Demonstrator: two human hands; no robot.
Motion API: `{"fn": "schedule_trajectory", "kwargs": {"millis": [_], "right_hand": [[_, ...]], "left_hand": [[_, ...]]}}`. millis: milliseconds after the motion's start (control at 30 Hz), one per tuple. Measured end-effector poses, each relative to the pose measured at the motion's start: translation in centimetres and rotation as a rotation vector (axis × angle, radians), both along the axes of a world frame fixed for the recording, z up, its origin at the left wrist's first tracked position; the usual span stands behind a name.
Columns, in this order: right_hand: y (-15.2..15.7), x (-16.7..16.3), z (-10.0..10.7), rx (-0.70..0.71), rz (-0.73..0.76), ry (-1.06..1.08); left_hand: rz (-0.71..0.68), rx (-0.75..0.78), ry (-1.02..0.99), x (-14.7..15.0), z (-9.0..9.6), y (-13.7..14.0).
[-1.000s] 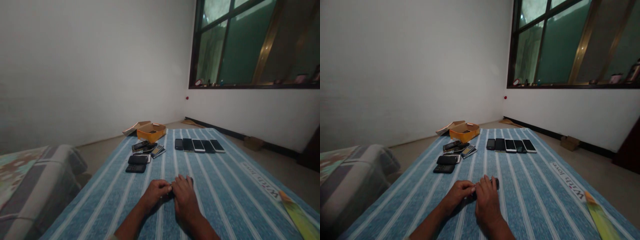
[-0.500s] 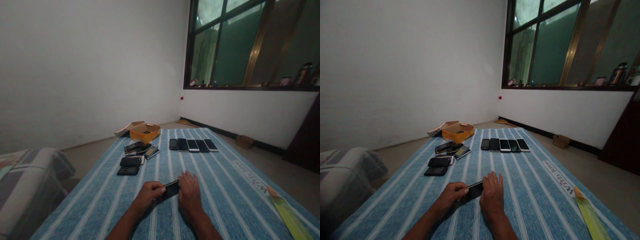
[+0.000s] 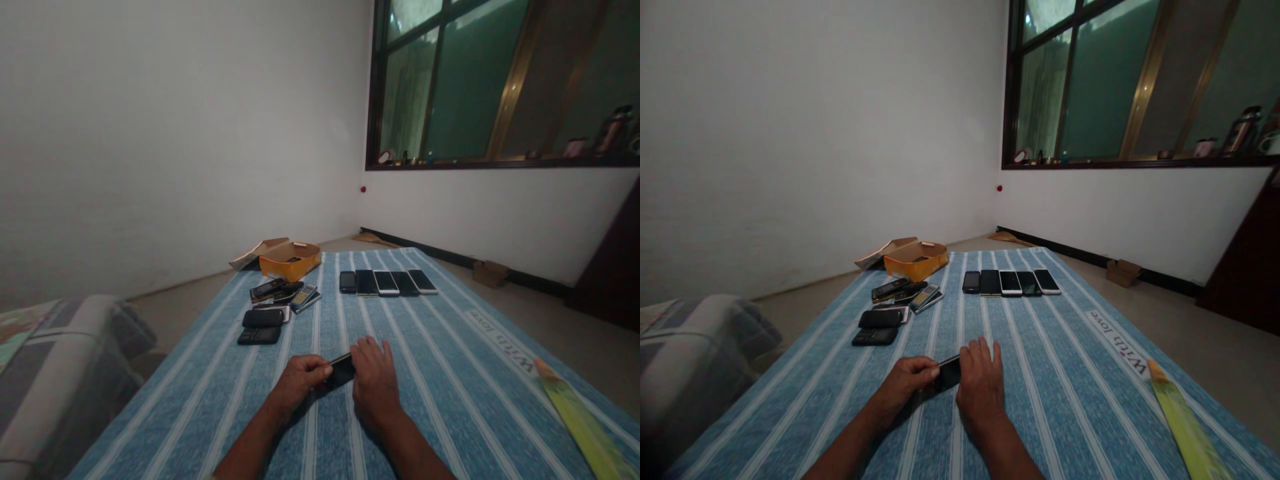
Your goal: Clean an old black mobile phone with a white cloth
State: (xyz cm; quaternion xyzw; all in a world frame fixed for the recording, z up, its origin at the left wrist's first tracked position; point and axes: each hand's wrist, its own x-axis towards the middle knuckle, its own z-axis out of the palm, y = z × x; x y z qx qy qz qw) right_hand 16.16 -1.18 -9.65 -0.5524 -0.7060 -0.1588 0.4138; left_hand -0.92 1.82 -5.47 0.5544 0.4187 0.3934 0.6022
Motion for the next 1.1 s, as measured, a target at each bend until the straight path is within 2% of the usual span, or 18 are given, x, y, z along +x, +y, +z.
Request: {"fn": "schedule_trajectory", "kwargs": {"millis": [133,367,500,600,733,900,1000,1100], "right_hand": [[0.7,1.5,-0.1,-0.034,-0.029,0.106],[1.3,1.6,0.3,-0.142,0.137,0.411],[1.4,1.7,0.3,-0.175,0.124,0.471],[1.5,1.8,0.2,-0.170,0.174,0.481],[1.5,1.9,0.2,-0.070,0.278,0.472],[0.8,1.7,1.0,0.133,0.253,0.327],[0.1,1.5,1.8,0.183,0.258,0.197],[-0.5,1.0,2.4,0.212,0.262,0.095]], "left_hand": [[0.008,0.008,0.026,-0.1,-0.1,0.2],[-0.013,-0.009,0.013,-0.3,-0.1,0.0],[-0.030,-0.012,-0.022,-0.3,-0.3,-0.2],[-0.038,-0.016,-0.039,-0.5,-0.6,-0.2],[-0.045,-0.003,-0.053,-0.6,-0.5,0.0],[-0.087,0.120,-0.033,-0.4,0.7,-0.3],[-0.085,0.161,-0.046,-0.4,1.0,-0.4],[-0.107,0.132,-0.039,-0.4,1.0,-0.5]]}}
